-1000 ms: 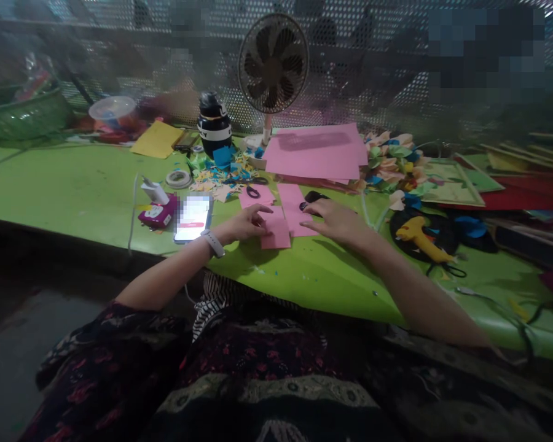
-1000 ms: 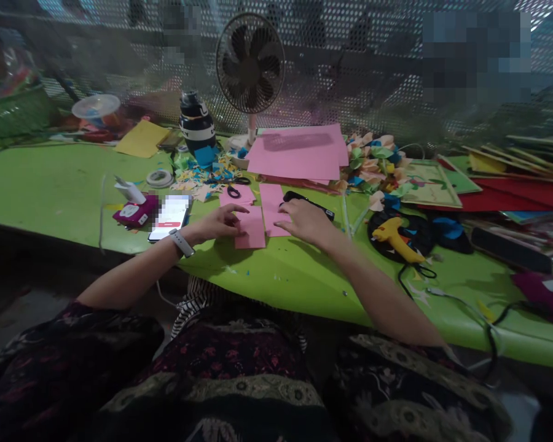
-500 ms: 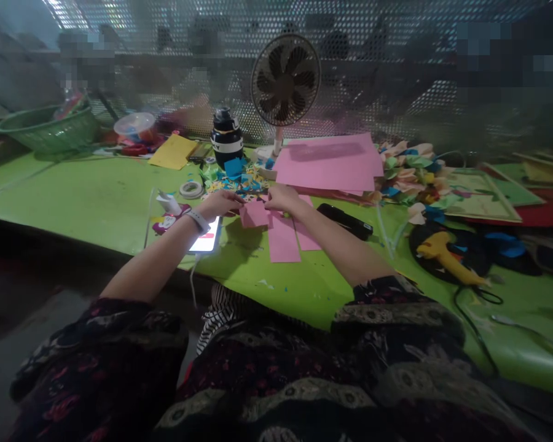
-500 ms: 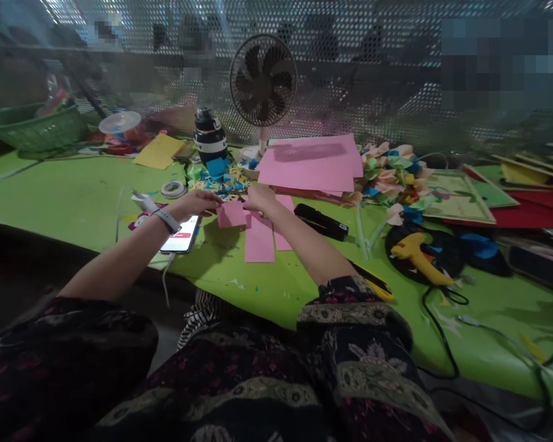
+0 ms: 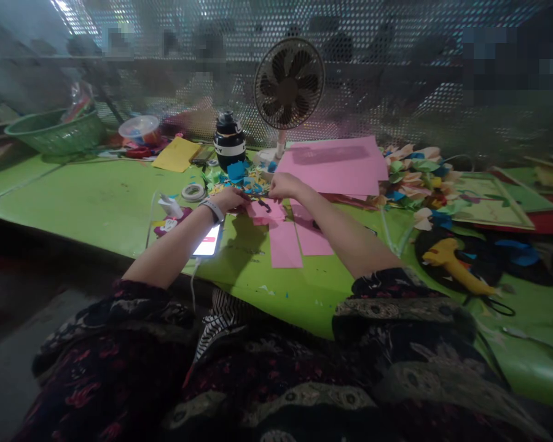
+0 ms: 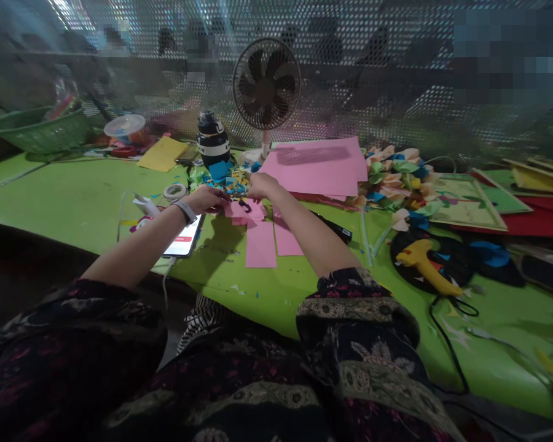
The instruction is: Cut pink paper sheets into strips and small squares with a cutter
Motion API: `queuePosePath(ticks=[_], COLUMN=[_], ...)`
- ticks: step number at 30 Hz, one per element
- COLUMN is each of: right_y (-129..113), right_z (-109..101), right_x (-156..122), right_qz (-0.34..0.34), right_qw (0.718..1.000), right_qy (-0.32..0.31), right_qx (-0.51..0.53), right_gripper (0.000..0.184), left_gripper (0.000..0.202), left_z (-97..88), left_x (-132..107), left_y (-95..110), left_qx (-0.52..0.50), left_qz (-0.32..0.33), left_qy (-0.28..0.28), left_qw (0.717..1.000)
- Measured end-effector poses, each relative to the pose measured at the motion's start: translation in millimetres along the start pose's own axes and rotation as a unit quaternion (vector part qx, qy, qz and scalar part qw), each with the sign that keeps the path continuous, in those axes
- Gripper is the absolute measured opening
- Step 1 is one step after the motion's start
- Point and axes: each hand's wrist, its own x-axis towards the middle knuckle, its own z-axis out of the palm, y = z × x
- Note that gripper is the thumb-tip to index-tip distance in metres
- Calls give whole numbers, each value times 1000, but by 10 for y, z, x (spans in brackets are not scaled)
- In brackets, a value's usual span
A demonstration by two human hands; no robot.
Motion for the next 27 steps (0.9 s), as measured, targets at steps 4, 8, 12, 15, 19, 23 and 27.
queuePosePath(ticks=[4,8,12,15,19,23,27], right_y=[-19,-34,-52,-50,-11,1,-46], right_z=[97,226,226,159,58,3,11], right_x=[-26,37,117,143,160,162,132], right_qz=[4,-2,-16,-24,0,31,27], right_qw=[998,994,989,992,999,996,993], right_qy=[-19,2,-1,-29,-43,-48,-64], right_qx=[-59,-111,-148,-121,-5,70,93], right_gripper=[21,33,36,30,28,24,26], left_gripper=[15,15,16,17,16,15,17], left_z=[8,-94,-120,-88,-51,38,183], left_x=[38,6,-35,-54,-59,2,117], left_y=[-54,-105,-77,-29,28,65,61], left_qx=[33,55,59,50,11,-5,28], left_qz=[3,1,5,5,5,2,30], left_qy=[10,11,8,-5,3,19,40], left_qw=[999,998,998,999,1000,1000,998])
